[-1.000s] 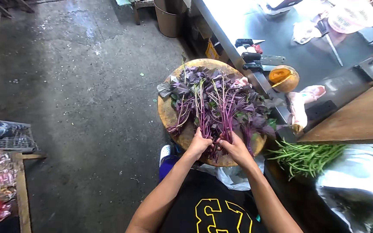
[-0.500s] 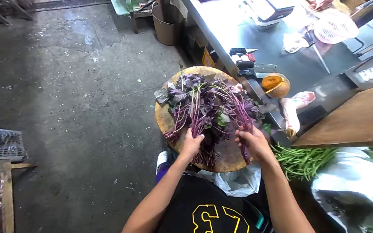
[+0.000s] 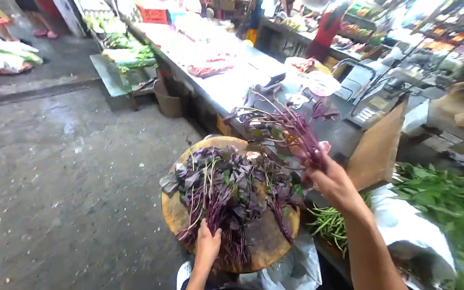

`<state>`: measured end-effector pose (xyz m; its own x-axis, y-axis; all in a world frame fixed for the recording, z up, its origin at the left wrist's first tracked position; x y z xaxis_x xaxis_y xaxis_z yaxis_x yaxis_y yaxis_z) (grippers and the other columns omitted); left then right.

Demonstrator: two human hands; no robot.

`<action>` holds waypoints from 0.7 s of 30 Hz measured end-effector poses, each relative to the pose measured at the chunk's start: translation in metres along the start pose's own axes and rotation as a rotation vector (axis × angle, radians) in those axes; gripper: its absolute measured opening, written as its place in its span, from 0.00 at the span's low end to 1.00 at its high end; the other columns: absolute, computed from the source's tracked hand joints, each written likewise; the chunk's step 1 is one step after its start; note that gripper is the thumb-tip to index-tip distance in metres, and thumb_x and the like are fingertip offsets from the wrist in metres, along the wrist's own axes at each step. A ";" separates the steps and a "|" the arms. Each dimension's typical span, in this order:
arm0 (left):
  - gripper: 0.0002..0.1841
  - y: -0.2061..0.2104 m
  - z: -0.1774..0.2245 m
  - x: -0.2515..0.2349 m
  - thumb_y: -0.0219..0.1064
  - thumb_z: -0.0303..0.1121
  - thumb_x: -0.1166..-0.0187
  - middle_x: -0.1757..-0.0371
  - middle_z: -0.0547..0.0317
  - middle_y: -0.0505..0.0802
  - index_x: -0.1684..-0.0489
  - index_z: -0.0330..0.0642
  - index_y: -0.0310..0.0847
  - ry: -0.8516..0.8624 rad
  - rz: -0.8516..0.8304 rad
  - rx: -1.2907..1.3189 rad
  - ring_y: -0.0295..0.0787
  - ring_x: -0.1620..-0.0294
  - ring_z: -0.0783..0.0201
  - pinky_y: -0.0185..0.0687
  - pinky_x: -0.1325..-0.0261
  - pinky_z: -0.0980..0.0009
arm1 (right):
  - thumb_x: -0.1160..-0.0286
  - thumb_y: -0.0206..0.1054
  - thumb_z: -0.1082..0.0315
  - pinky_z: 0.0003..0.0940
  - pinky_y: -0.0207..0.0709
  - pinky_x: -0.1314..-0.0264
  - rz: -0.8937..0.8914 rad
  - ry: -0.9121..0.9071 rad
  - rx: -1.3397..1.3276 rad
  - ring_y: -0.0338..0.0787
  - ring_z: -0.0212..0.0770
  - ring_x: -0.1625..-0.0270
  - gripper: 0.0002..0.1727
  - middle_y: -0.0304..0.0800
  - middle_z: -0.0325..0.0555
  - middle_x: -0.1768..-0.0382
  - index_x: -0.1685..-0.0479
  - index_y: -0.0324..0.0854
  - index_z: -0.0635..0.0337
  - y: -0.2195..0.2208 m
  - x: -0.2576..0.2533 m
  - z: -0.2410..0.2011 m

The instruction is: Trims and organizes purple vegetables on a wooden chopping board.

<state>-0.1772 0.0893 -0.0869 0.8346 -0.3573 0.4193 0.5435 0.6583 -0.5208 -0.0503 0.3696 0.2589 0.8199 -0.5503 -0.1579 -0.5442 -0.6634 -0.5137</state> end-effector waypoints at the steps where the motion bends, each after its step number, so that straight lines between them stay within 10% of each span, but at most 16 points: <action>1: 0.45 -0.008 0.002 0.003 0.75 0.39 0.25 0.20 0.27 0.74 0.09 0.33 0.53 0.026 0.033 -0.047 0.73 0.19 0.34 0.69 0.18 0.41 | 0.24 0.58 0.68 0.36 0.87 0.56 -0.016 -0.006 0.090 0.90 0.36 0.59 0.22 0.88 0.49 0.50 0.33 0.74 0.69 0.008 0.003 -0.003; 5: 0.41 -0.047 0.043 0.041 0.78 0.39 0.30 0.24 0.26 0.78 0.18 0.27 0.67 0.310 0.228 -0.029 0.75 0.22 0.31 0.70 0.21 0.37 | 0.23 0.60 0.71 0.43 0.84 0.38 -0.076 0.044 0.281 0.87 0.46 0.41 0.17 0.82 0.60 0.37 0.38 0.80 0.67 0.067 0.027 0.019; 8: 0.29 -0.020 0.076 0.066 0.61 0.41 0.15 0.31 0.44 0.88 0.19 0.33 0.68 0.225 -0.171 0.412 0.88 0.33 0.54 0.83 0.30 0.55 | 0.20 0.59 0.71 0.49 0.82 0.31 -0.241 0.193 0.319 0.85 0.55 0.33 0.19 0.76 0.65 0.29 0.33 0.79 0.67 0.136 0.060 0.065; 12: 0.30 0.056 0.074 0.073 0.45 0.54 0.07 0.33 0.46 0.87 0.21 0.38 0.71 -0.173 -0.592 0.845 0.86 0.34 0.56 0.81 0.31 0.55 | 0.18 0.61 0.66 0.46 0.80 0.28 -0.483 0.295 0.260 0.83 0.55 0.30 0.20 0.73 0.64 0.26 0.31 0.79 0.66 0.223 0.122 0.122; 21: 0.24 0.054 0.055 0.060 0.45 0.47 0.04 0.53 0.50 0.87 0.26 0.36 0.67 -0.204 -0.451 0.814 0.89 0.54 0.58 0.88 0.49 0.58 | 0.12 0.59 0.56 0.41 0.85 0.38 -0.409 0.417 0.077 0.92 0.41 0.47 0.20 0.91 0.50 0.44 0.35 0.86 0.59 0.193 0.156 0.149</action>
<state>-0.1026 0.1397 -0.0493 0.4881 -0.6180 0.6163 0.5165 0.7737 0.3668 -0.0006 0.2316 0.0096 0.8127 -0.4209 0.4029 -0.1714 -0.8337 -0.5250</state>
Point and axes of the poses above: each hand's wrist, its own x-axis away from the middle knuckle, its own y-axis out of the palm, z = x × y, the point moved 10 cm from there along -x, towards the middle knuckle
